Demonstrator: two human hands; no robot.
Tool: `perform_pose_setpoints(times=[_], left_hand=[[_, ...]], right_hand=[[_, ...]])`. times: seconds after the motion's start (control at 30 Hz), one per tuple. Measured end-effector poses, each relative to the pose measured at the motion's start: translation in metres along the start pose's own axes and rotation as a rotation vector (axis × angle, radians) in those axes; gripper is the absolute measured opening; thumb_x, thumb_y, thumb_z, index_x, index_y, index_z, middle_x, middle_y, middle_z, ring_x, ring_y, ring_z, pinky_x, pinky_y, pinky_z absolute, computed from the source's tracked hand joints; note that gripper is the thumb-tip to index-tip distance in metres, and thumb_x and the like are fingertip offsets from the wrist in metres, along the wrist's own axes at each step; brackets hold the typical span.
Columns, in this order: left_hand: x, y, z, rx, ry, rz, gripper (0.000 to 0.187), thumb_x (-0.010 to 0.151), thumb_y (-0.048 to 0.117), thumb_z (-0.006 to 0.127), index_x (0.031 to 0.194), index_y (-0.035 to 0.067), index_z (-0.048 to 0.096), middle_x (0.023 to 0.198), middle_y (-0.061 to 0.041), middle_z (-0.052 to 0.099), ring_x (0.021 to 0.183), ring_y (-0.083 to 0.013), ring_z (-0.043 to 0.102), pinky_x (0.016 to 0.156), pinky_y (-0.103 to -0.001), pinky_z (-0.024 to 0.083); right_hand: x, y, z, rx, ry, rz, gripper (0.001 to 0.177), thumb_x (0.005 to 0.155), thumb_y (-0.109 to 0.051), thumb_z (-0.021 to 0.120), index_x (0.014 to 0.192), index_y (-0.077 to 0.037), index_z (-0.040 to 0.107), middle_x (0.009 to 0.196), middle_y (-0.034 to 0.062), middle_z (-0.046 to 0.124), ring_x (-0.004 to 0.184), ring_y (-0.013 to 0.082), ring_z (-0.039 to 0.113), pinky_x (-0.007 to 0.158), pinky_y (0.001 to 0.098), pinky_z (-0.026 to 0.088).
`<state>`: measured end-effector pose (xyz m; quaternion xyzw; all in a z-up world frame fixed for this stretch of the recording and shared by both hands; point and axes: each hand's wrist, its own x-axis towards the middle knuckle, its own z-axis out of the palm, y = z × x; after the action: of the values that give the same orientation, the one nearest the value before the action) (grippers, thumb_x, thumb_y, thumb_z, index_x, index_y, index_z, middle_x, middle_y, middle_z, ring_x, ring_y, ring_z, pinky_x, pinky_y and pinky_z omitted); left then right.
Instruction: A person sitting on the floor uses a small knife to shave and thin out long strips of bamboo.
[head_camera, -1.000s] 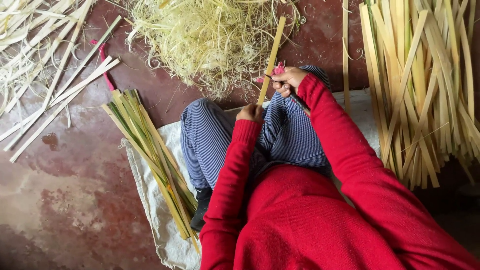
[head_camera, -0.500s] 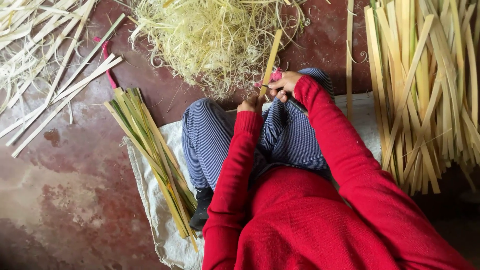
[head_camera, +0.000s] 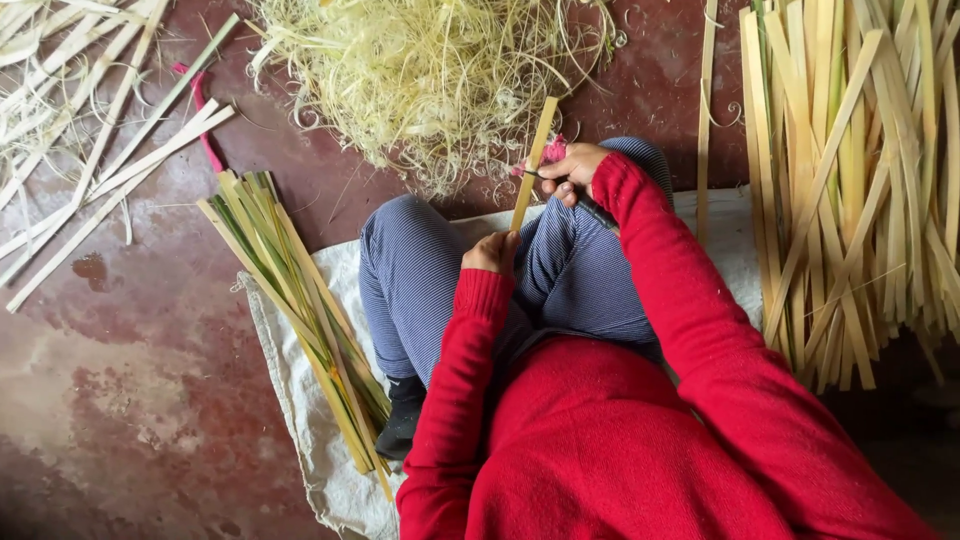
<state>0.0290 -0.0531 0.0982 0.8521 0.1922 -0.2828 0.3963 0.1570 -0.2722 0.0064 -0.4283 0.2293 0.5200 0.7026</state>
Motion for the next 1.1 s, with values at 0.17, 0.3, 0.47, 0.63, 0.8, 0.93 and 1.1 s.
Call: perform_pose_setpoints(times=[0.17, 0.3, 0.47, 0.63, 0.8, 0.93, 1.1], left_hand=[[-0.026, -0.005, -0.005, -0.027, 0.066, 0.131, 0.030, 0.101, 0.037, 0.060, 0.105, 0.014, 0.078, 0.089, -0.014, 0.075, 0.083, -0.0333, 0.073, 0.068, -0.043, 0.062], [-0.040, -0.009, -0.013, -0.032, 0.104, 0.185, 0.027, 0.101, 0.036, 0.061, 0.100, 0.014, 0.077, 0.085, -0.014, 0.073, 0.079, -0.0328, 0.072, 0.065, -0.042, 0.061], [-0.052, -0.019, -0.013, -0.022, 0.130, 0.206, 0.025, 0.101, 0.036, 0.063, 0.097, 0.016, 0.078, 0.079, -0.008, 0.072, 0.072, -0.0270, 0.072, 0.060, -0.035, 0.061], [-0.056, -0.035, -0.009, -0.059, 0.133, 0.186, 0.022, 0.101, 0.032, 0.064, 0.096, 0.016, 0.077, 0.078, -0.008, 0.072, 0.070, -0.0257, 0.072, 0.057, -0.034, 0.061], [-0.081, -0.043, -0.016, -0.054, 0.131, 0.129, 0.022, 0.100, 0.031, 0.066, 0.095, 0.014, 0.078, 0.078, -0.008, 0.073, 0.067, -0.0244, 0.072, 0.056, -0.032, 0.061], [-0.107, -0.073, -0.018, -0.051, 0.105, 0.036, 0.024, 0.100, 0.033, 0.066, 0.093, 0.014, 0.078, 0.076, -0.010, 0.074, 0.066, -0.0269, 0.072, 0.055, -0.034, 0.060], [-0.086, -0.051, -0.027, -0.065, 0.157, 0.053, 0.025, 0.100, 0.035, 0.064, 0.093, 0.016, 0.078, 0.076, -0.010, 0.074, 0.066, -0.0276, 0.071, 0.056, -0.037, 0.059]], right_hand=[[-0.001, -0.001, -0.004, 0.017, -0.015, 0.005, 0.006, 0.100, -0.010, 0.065, 0.100, -0.015, 0.065, 0.074, 0.0062, 0.059, 0.049, 0.0073, 0.044, 0.046, 0.0248, 0.039], [-0.004, -0.001, 0.003, 0.000, -0.023, 0.018, 0.006, 0.100, -0.010, 0.065, 0.105, -0.014, 0.066, 0.077, 0.0081, 0.061, 0.051, 0.0073, 0.044, 0.047, 0.0246, 0.041], [-0.007, -0.001, 0.001, -0.020, -0.020, 0.006, 0.006, 0.100, -0.012, 0.065, 0.106, -0.014, 0.066, 0.076, 0.0083, 0.060, 0.050, 0.0080, 0.043, 0.046, 0.0247, 0.041], [0.007, 0.010, -0.015, -0.002, -0.048, 0.008, 0.010, 0.103, -0.013, 0.062, 0.112, -0.017, 0.066, 0.076, 0.0038, 0.056, 0.051, 0.0051, 0.041, 0.047, 0.0216, 0.040], [-0.004, -0.004, -0.007, 0.071, -0.040, -0.012, 0.006, 0.102, -0.015, 0.063, 0.107, -0.019, 0.064, 0.075, 0.0001, 0.051, 0.051, 0.0029, 0.038, 0.046, 0.0194, 0.036], [-0.014, -0.025, -0.026, 0.272, 0.031, -0.028, 0.011, 0.102, -0.018, 0.065, 0.096, -0.017, 0.056, 0.073, -0.0052, 0.049, 0.048, -0.0014, 0.042, 0.044, 0.0149, 0.036], [-0.012, -0.020, -0.002, 0.216, 0.026, -0.046, 0.021, 0.105, -0.025, 0.063, 0.093, -0.017, 0.049, 0.072, -0.0057, 0.047, 0.047, -0.0019, 0.038, 0.042, 0.0157, 0.033]])
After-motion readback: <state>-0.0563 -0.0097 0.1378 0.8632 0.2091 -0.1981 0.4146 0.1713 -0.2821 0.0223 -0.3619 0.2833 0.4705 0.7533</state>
